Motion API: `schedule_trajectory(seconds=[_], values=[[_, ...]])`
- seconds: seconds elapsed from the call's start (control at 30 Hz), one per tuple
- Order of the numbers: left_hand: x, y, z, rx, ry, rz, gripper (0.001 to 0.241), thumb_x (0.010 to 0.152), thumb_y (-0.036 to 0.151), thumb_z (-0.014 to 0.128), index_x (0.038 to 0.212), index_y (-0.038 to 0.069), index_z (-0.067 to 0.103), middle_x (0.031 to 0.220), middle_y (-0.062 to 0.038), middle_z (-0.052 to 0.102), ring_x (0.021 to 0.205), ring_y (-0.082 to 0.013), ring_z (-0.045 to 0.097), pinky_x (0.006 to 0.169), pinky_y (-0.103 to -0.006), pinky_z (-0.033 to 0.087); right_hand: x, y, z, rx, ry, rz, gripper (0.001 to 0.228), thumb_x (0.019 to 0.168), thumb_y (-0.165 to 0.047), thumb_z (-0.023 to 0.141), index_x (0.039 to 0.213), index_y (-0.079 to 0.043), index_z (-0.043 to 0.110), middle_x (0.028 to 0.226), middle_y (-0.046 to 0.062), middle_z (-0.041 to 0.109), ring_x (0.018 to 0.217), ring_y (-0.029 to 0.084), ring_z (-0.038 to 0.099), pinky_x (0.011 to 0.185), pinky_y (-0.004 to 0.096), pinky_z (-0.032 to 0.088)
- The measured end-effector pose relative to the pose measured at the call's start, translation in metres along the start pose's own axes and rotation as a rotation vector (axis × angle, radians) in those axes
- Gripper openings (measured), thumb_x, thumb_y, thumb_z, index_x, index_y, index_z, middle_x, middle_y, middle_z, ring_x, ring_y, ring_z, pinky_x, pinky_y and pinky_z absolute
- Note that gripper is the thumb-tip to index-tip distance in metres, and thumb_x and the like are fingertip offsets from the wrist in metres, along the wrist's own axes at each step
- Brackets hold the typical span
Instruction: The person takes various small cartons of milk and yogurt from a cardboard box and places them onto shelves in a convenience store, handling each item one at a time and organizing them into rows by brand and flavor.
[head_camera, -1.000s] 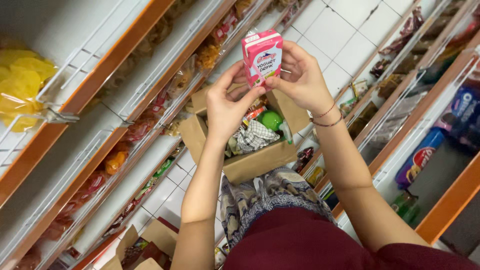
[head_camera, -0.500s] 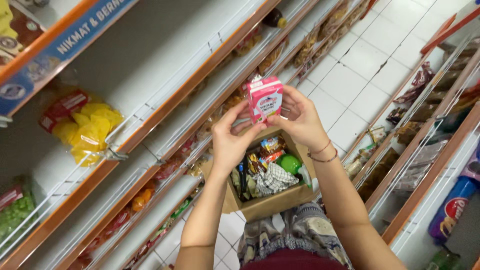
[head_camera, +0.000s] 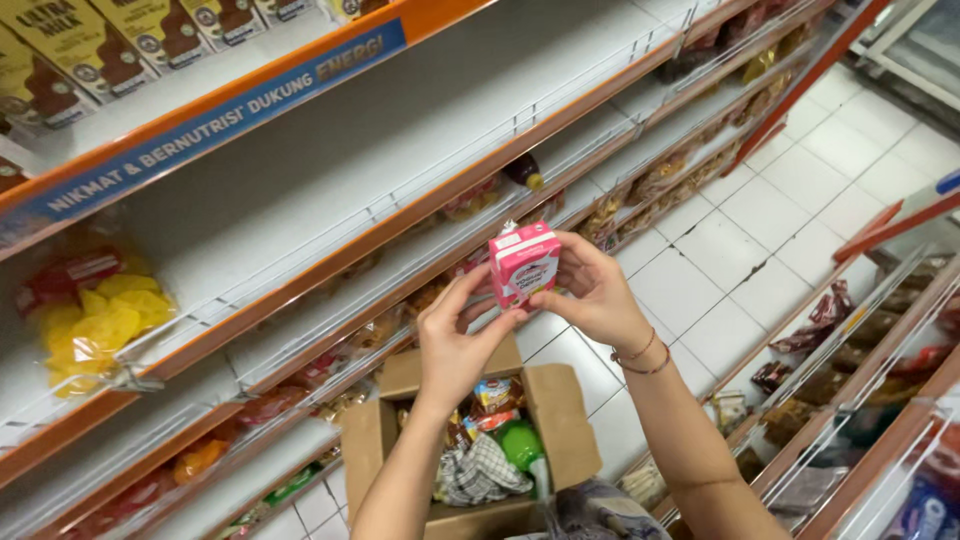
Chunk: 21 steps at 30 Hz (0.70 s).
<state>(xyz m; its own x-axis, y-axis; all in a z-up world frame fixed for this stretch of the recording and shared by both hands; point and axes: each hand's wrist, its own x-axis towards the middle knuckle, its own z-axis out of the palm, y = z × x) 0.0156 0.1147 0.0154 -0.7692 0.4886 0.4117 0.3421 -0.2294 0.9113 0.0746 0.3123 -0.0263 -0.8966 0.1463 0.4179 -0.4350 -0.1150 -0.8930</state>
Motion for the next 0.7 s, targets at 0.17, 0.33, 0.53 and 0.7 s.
schedule_trajectory(seconds=[0.17,0.33,0.53,0.7], values=[[0.021,0.003,0.052,0.085,0.086,0.055,0.057,0.081,-0.004,0.083,0.134,-0.006,0.062,0.122,-0.011,0.068,0.113,-0.0208,0.071,0.099,-0.0363,0.061,0.021,-0.014,-0.057,-0.007,-0.084,0.013,0.072,0.085,0.005,0.081,0.147,0.000,0.046,0.136,0.011,0.063,0.128,0.019,0.061,0.109,0.036,0.051],[0.037,0.014,0.080,0.113,0.112,0.131,0.054,0.083,-0.004,0.083,0.133,-0.006,0.063,0.123,-0.011,0.067,0.113,-0.0201,0.070,0.098,-0.0370,0.059,0.036,-0.030,-0.080,0.056,-0.111,-0.029,0.073,0.085,0.005,0.080,0.148,0.000,0.045,0.137,0.011,0.062,0.128,0.019,0.060,0.109,0.036,0.052],[0.037,0.023,0.084,0.175,0.106,0.163,0.055,0.083,-0.004,0.082,0.134,-0.004,0.062,0.131,-0.011,0.062,0.118,-0.0195,0.067,0.098,-0.0358,0.058,0.030,-0.041,-0.073,0.111,-0.065,-0.119,0.065,0.084,0.006,0.080,0.142,0.002,0.052,0.134,0.005,0.055,0.129,0.019,0.059,0.107,0.036,0.054],[0.032,0.030,0.085,0.197,0.104,0.137,0.055,0.084,-0.001,0.082,0.135,-0.003,0.063,0.126,-0.009,0.059,0.116,-0.0184,0.068,0.099,-0.0348,0.058,0.025,-0.049,-0.064,-0.032,0.004,-0.226,0.059,0.083,0.010,0.080,0.138,0.004,0.057,0.133,0.006,0.057,0.126,0.017,0.058,0.109,0.034,0.052]])
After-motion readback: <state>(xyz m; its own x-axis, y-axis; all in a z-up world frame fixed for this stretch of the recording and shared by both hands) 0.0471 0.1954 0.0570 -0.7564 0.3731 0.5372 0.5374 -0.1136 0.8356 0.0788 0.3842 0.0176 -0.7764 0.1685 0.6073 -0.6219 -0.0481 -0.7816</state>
